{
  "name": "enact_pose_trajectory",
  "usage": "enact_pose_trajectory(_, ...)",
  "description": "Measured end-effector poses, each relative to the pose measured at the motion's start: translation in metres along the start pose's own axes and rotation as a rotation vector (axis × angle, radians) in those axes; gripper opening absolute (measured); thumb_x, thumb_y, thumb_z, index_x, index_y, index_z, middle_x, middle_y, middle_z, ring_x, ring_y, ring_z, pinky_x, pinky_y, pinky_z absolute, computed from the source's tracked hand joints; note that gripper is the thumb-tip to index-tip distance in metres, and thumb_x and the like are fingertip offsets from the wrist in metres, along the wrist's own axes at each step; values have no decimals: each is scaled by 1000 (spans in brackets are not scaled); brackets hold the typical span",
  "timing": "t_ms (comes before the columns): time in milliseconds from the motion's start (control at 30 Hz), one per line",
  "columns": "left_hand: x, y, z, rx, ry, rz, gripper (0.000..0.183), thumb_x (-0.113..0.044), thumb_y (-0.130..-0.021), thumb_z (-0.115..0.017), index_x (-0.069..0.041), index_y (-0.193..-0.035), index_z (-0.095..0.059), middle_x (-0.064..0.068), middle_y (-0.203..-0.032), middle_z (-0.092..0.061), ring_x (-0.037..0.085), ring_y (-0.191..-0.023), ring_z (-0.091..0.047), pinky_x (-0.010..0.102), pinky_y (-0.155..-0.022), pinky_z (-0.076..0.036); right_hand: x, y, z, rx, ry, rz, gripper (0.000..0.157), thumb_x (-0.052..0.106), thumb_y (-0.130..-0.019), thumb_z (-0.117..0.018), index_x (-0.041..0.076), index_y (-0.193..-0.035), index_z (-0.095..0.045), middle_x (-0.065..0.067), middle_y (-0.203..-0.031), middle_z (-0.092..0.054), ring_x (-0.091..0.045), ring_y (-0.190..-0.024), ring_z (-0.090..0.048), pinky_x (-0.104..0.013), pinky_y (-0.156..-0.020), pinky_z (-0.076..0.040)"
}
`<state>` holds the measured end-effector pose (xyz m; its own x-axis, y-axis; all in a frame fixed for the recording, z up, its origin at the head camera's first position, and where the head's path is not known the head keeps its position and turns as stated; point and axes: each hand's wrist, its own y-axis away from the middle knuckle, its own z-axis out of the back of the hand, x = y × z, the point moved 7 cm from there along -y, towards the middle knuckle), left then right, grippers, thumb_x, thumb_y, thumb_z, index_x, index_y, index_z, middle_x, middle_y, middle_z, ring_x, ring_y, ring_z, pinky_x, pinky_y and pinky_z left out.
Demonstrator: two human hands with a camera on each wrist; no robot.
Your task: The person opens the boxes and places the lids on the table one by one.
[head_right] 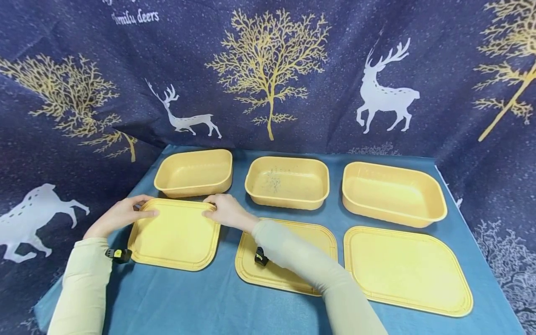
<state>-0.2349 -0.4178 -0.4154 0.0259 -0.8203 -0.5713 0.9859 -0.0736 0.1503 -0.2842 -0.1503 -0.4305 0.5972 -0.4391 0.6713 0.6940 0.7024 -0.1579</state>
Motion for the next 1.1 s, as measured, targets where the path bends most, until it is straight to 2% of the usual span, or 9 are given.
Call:
enact_pose_trajectory(167, 9, -5, -6, 34, 10, 33, 69, -46, -93, -72, 1, -140, -54, 25, -133, -54, 33, -104, -55, 36, -74, -50, -4, -3, -7, 34, 19, 1, 32, 31, -96, -70, 14, -124, -71, 6, -89, -68, -10, -64, -50, -23, -60, -39)
enact_pose_trajectory(267, 12, -9, -7, 35, -19, 27, 72, -46, -93, -71, 4, -141, -52, 30, -139, -51, 37, -110, -57, 39, -77, -53, -7, -7, -11, 42, 44, 1, 32, 31, -96, -71, 13, -122, -73, 6, -90, -68, -9, -69, -51, -22, -64, -40)
enact_pose_trajectory(400, 13, -13, -9, 37, -45, 10, 71, -43, -93, -72, 7, -139, -53, 32, -138, -51, 40, -112, -59, 44, -80, -55, -10, -12, -15, 72, 62, -9, 28, 29, -95, -72, 14, -118, -75, 7, -85, -67, -8, -69, -50, -22, -67, -39)
enact_pose_trajectory(533, 14, -14, -13, 48, -42, -3, 67, -39, -93, -73, 8, -137, -55, 31, -134, -56, 42, -115, -57, 49, -89, -51, -12, -13, -22, 123, 67, -33, 20, 26, -96, -71, 14, -111, -77, 9, -66, -50, -9, -60, -40, -21, -63, -35)
enact_pose_trajectory(667, 15, -15, -16, 64, -24, -18, 65, -37, -94, -72, 8, -138, -54, 30, -132, -57, 43, -118, -56, 52, -91, -49, -10, -13, -24, 142, 70, -43, 12, 24, -96, -70, 13, -92, -74, 6, -58, -32, -11, -56, -30, -23, -61, -30)
enact_pose_trajectory(800, 15, -16, -18, 77, -18, -18, 64, -36, -94, -73, 7, -138, -55, 28, -131, -59, 38, -112, -59, 44, -86, -52, -8, -14, -24, 154, 85, -34, 25, 22, -96, -70, 12, -74, -63, 4, -57, -29, -14, -64, -33, -25, -69, -32)
enact_pose_trajectory(967, 15, -17, -19, 79, -18, -29, 62, -33, -93, -74, 9, -135, -56, 25, -123, -62, 27, -96, -61, 35, -76, -51, -8, -16, -26, 172, 121, -30, 39, 22, -96, -70, 14, -63, -52, 4, -57, -30, -15, -79, -41, -25, -87, -35)
enact_pose_trajectory(1100, 18, -18, -20, 60, -28, -52, 60, -32, -92, -75, 10, -132, -58, 22, -118, -62, 27, -96, -58, 38, -78, -49, -8, -16, -28, 173, 134, -20, 44, 21, -95, -71, 14, -61, -45, 4, -56, -27, -16, -75, -35, -25, -82, -31)
